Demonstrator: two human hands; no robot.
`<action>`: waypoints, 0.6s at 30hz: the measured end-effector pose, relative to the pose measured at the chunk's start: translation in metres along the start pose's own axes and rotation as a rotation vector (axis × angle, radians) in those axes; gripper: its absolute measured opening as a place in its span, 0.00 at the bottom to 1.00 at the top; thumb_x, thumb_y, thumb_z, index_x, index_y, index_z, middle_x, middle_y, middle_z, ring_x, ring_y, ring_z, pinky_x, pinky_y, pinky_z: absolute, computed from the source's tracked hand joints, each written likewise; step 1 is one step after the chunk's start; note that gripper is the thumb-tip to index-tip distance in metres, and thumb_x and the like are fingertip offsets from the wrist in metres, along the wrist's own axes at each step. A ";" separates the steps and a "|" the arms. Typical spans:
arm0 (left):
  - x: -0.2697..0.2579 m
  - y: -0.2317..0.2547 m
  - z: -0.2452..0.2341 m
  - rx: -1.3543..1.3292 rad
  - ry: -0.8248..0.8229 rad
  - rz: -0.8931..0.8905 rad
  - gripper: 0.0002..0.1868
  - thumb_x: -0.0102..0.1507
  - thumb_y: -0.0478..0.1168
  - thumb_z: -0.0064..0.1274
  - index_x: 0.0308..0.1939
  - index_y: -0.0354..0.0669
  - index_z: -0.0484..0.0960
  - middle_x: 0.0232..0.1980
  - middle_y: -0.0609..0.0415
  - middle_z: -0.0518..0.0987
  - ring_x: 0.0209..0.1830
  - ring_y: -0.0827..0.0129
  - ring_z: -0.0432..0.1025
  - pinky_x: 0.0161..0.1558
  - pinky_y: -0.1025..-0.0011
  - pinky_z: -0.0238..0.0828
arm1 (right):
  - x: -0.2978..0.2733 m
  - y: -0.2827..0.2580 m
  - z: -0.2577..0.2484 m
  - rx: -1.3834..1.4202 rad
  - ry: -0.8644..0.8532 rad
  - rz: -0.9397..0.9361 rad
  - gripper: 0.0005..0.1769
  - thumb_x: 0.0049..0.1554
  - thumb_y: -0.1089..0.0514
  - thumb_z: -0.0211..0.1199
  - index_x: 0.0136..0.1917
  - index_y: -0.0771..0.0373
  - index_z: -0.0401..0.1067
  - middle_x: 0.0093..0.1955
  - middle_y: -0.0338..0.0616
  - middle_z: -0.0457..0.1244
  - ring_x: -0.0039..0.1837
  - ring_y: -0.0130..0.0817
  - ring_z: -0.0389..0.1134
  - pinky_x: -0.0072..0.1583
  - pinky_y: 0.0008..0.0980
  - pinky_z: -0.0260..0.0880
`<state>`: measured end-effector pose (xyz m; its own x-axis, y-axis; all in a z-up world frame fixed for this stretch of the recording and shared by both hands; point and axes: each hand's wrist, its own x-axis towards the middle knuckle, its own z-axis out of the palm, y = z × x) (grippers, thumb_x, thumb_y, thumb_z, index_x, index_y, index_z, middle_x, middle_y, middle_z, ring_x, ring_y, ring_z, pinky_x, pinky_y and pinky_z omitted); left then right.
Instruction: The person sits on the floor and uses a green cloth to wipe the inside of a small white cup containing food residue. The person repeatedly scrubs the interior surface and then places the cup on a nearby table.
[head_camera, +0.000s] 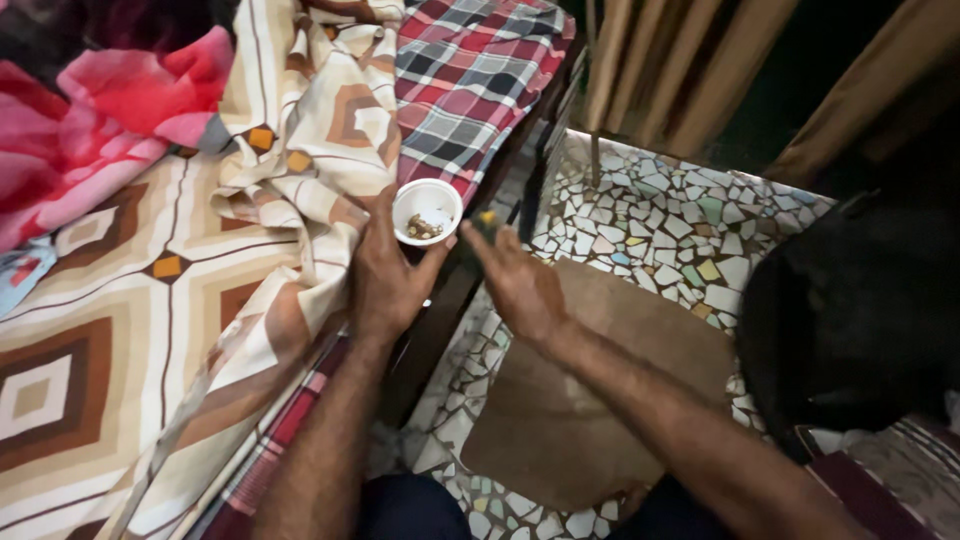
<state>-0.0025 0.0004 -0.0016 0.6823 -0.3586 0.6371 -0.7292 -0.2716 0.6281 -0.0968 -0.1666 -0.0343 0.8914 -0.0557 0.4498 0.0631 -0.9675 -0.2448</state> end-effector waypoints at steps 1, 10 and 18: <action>0.000 -0.001 0.000 -0.006 0.008 0.009 0.43 0.60 0.43 0.69 0.71 0.29 0.62 0.59 0.29 0.77 0.61 0.39 0.74 0.59 0.53 0.71 | 0.000 -0.004 0.003 -0.097 0.057 -0.057 0.33 0.52 0.70 0.60 0.72 0.64 0.69 0.65 0.70 0.65 0.52 0.49 0.71 0.45 0.40 0.75; 0.001 -0.015 0.002 -0.096 0.015 0.049 0.41 0.61 0.39 0.69 0.71 0.28 0.63 0.62 0.32 0.76 0.63 0.45 0.74 0.63 0.55 0.71 | -0.038 -0.032 0.025 0.027 0.293 -0.624 0.22 0.55 0.62 0.67 0.63 0.54 0.75 0.68 0.58 0.62 0.66 0.54 0.71 0.63 0.47 0.74; 0.001 -0.009 0.001 -0.026 0.008 0.011 0.42 0.60 0.41 0.70 0.71 0.28 0.64 0.61 0.33 0.77 0.62 0.45 0.74 0.61 0.56 0.72 | 0.001 -0.007 0.020 0.281 -0.028 0.343 0.46 0.59 0.72 0.55 0.84 0.53 0.42 0.80 0.62 0.55 0.52 0.51 0.74 0.45 0.43 0.79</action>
<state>0.0048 0.0018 -0.0069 0.6750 -0.3541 0.6473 -0.7349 -0.2445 0.6326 -0.0872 -0.1546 -0.0495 0.8934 -0.3514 0.2799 -0.1223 -0.7897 -0.6012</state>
